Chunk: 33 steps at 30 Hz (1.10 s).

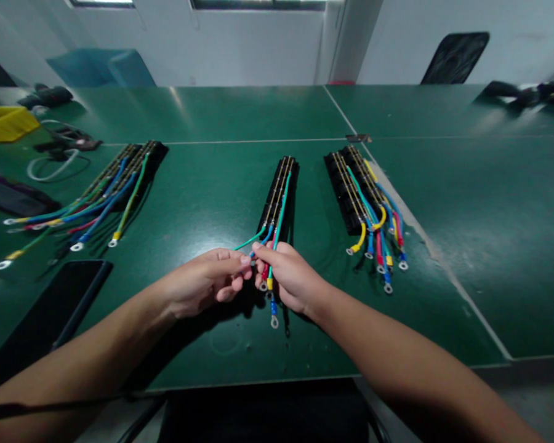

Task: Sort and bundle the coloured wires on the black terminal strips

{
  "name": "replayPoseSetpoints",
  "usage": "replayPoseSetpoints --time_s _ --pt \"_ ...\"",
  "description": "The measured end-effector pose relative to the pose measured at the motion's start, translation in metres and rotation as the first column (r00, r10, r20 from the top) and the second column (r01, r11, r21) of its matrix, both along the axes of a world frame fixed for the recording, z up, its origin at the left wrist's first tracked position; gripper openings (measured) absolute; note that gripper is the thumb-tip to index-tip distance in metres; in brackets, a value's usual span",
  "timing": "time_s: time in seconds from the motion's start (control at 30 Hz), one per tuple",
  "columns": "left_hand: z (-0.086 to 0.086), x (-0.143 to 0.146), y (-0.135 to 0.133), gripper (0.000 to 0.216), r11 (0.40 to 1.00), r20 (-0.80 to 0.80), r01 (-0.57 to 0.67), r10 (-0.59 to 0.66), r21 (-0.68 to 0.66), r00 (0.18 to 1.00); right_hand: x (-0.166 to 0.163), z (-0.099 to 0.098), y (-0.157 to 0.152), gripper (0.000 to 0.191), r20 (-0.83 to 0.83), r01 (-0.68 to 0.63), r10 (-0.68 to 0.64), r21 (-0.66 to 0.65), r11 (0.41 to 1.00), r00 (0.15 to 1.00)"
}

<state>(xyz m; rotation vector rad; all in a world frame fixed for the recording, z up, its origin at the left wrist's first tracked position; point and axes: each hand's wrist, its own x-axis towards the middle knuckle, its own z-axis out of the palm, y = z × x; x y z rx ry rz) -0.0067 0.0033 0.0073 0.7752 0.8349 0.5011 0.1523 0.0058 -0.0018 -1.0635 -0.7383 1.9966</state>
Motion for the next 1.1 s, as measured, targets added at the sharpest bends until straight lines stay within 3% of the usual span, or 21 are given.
replayPoseSetpoints --time_s 0.47,0.73,1.0,1.1 --pt "0.001 -0.001 -0.001 0.026 0.999 -0.047 0.037 -0.036 0.030 0.998 0.001 -0.003 0.000 0.030 -0.022 0.013 -0.012 0.015 1.000 1.000" --pt "0.008 0.001 -0.004 0.033 0.954 -0.345 0.062 0.045 0.294 0.937 0.001 -0.004 0.000 0.026 -0.057 0.039 -0.038 0.022 0.999 0.998" --pt "0.009 -0.006 -0.002 0.028 0.995 -0.058 0.058 -0.054 0.082 0.997 0.005 -0.004 0.001 0.022 -0.072 -0.008 0.012 0.054 0.999 0.997" --pt "0.011 -0.006 -0.003 0.028 0.985 -0.130 0.093 -0.075 0.144 0.989 0.006 -0.004 0.000 0.024 -0.047 -0.029 0.033 0.082 0.996 0.998"
